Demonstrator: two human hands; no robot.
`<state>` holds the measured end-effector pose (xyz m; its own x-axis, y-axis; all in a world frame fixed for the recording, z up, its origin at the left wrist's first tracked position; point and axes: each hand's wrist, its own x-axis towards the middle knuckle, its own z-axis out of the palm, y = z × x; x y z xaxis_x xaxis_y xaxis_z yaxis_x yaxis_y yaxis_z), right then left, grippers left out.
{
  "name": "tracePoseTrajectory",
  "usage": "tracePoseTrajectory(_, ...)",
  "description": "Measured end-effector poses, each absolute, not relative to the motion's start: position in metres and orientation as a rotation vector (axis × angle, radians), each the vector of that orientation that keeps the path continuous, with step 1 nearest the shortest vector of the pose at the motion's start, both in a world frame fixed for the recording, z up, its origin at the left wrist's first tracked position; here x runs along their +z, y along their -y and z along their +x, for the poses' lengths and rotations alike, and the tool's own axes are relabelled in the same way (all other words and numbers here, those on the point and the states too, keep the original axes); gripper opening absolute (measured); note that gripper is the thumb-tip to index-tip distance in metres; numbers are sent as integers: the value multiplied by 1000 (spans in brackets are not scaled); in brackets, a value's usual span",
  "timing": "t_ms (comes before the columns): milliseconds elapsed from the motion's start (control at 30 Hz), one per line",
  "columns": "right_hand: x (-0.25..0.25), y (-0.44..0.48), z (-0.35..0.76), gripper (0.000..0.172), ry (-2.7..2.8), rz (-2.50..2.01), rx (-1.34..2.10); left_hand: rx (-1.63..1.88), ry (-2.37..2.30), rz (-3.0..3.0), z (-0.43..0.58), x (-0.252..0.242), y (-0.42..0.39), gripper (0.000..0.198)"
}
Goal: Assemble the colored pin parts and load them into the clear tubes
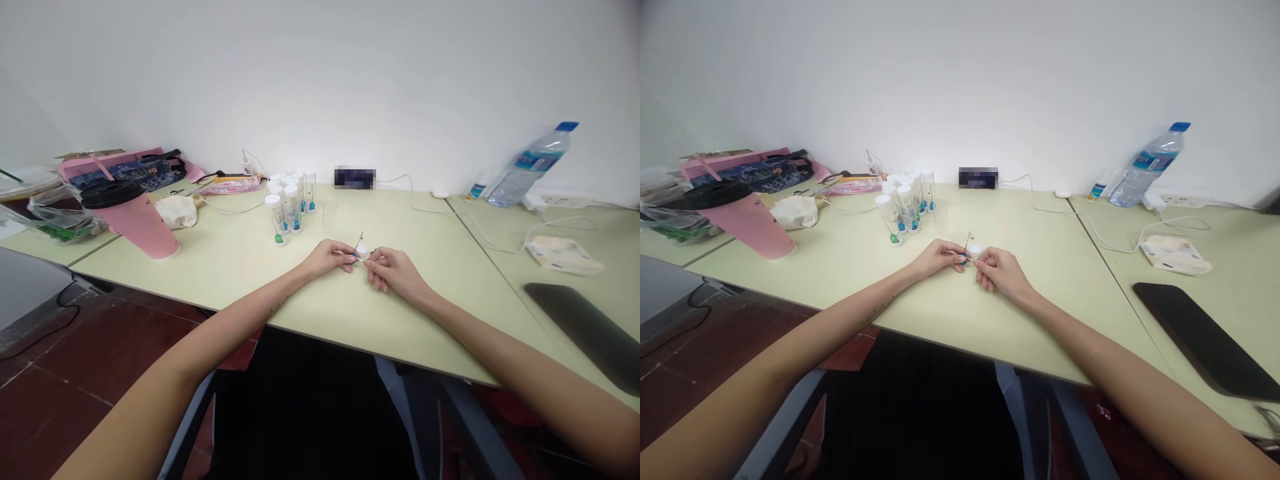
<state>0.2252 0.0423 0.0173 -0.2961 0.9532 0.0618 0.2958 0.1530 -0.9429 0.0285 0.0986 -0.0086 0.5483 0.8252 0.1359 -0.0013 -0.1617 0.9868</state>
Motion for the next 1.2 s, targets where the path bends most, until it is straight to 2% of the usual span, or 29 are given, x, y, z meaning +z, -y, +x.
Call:
tracePoseTrajectory(333, 14, -45, 226, 30, 1471, -1160, 1470, 852, -738, 1683, 29, -6, -95, 35)
tracePoseTrajectory(767, 23, -50, 231, 11, 967, -1064, 1909, 918, -682, 1691, 30, -3, -93, 29)
tracePoseTrajectory(1200, 31, -49, 230, 16, 802, -1037, 2035, 972, -646, 1689, 30, -2, -92, 31)
